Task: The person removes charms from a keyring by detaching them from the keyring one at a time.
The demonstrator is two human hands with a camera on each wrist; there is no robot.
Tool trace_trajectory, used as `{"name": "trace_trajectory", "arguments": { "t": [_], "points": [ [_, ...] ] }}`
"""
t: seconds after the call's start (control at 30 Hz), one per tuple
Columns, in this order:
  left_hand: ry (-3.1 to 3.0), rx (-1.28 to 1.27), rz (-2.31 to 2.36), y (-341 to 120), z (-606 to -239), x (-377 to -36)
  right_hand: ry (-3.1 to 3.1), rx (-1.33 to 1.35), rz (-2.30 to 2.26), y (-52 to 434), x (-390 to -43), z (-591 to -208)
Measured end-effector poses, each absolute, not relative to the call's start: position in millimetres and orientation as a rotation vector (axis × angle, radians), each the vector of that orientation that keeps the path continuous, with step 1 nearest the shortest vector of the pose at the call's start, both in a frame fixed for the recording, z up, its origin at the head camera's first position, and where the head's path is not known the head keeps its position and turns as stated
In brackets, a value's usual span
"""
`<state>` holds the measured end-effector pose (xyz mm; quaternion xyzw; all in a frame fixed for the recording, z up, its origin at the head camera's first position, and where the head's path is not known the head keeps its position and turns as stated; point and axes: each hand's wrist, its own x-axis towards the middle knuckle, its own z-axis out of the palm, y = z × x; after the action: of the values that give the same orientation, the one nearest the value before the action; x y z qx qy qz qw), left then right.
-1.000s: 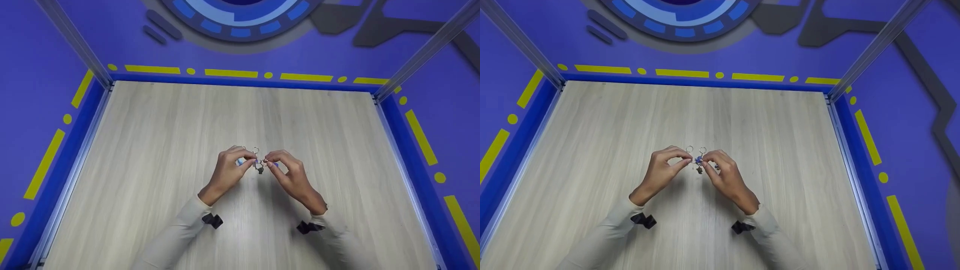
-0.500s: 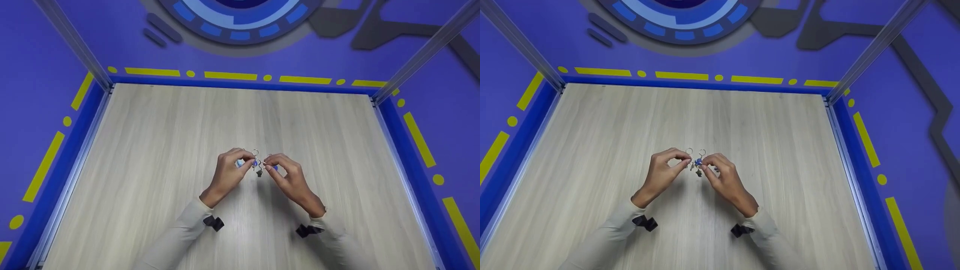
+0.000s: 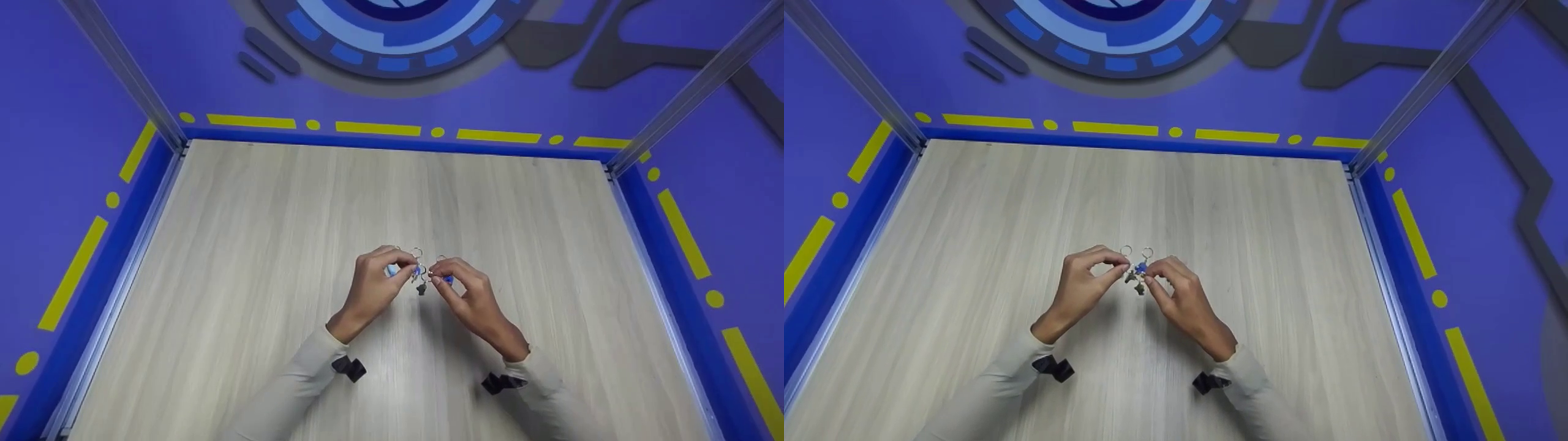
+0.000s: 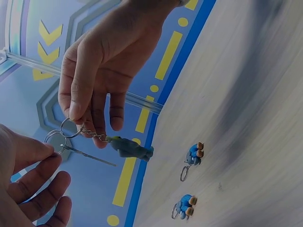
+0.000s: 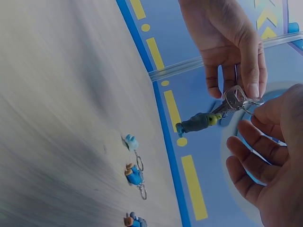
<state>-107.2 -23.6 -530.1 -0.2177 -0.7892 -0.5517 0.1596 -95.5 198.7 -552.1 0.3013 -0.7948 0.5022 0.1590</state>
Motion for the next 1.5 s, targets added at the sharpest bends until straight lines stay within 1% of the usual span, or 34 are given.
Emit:
{"name": "trace_trajectory", "arguments": {
  "t": [0.57, 0.8, 1.1, 1.33, 1.5],
  "points": [
    [-2.232, -0.62, -1.609, -28.0, -528.7, -106.3, -2.261, 0.937, 1.343, 200.3, -93.4, -559.9],
    [-2.271, -0.606, -1.551, -37.8, -532.6, -105.2, -2.318, 0.844, 1.354, 219.5, -89.4, -570.8],
    [-2.313, -0.503, -1.565, -56.4, -541.7, -100.3, -2.33, 0.709, 1.327, 253.4, -84.5, -588.1],
    [-2.346, -0.43, -1.567, -71.9, -555.1, -94.3, -2.355, 0.628, 1.32, 274.6, -80.8, -603.2],
    [-2.377, -0.369, -1.579, -83.7, -568.3, -91.2, -2.39, 0.612, 1.328, 283.4, -85.7, -611.4]
  ]
}}
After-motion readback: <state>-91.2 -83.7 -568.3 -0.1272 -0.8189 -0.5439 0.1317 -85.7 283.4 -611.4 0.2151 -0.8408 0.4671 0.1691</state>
